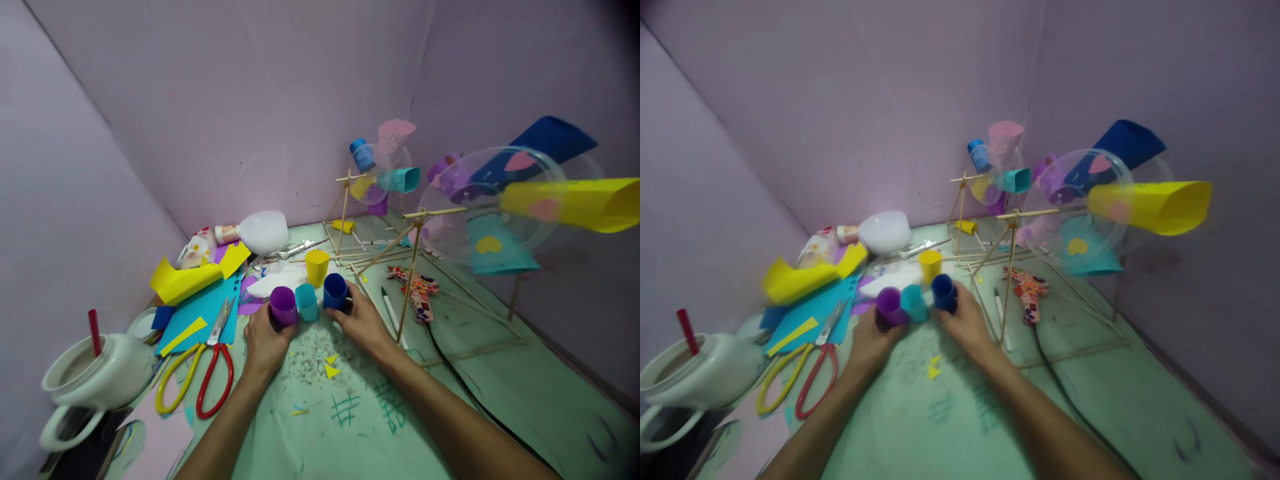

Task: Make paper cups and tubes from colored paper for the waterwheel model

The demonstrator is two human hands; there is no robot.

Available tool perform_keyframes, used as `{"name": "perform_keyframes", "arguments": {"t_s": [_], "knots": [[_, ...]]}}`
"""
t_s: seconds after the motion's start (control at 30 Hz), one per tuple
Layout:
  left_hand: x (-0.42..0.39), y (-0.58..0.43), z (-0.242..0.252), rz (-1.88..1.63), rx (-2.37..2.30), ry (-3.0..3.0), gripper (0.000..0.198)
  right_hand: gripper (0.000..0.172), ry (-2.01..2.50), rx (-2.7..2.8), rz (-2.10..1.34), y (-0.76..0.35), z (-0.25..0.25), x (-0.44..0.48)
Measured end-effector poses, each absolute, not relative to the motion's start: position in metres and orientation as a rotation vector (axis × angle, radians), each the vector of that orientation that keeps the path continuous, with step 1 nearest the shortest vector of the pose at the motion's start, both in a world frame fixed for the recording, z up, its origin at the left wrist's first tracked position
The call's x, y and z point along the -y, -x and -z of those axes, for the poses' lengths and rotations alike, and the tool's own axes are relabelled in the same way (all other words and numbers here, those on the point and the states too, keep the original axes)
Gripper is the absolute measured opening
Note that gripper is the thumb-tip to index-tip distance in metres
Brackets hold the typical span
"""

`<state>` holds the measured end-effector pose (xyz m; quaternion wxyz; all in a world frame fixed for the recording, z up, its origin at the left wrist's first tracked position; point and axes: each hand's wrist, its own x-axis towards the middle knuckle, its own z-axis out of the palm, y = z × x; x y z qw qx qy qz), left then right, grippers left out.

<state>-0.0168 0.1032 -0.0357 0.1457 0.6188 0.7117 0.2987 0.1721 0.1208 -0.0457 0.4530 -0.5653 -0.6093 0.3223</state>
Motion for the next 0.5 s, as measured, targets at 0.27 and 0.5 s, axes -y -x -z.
{"name": "perform_keyframes", "arguments": {"t_s": [0.27,0.5], "knots": [[-0.1114,0.0171,0.0424,-0.783,-2.107,-1.819,0.027,0.042,1.428,1.578,-0.739,-0.1736,0.05,-0.1242],[-0.1085,0.0155,0.0429,-0.831,-2.077,-1.802,0.04,0.052,1.452,1.586,-0.739,-0.1754,0.0512,-0.122]]}}
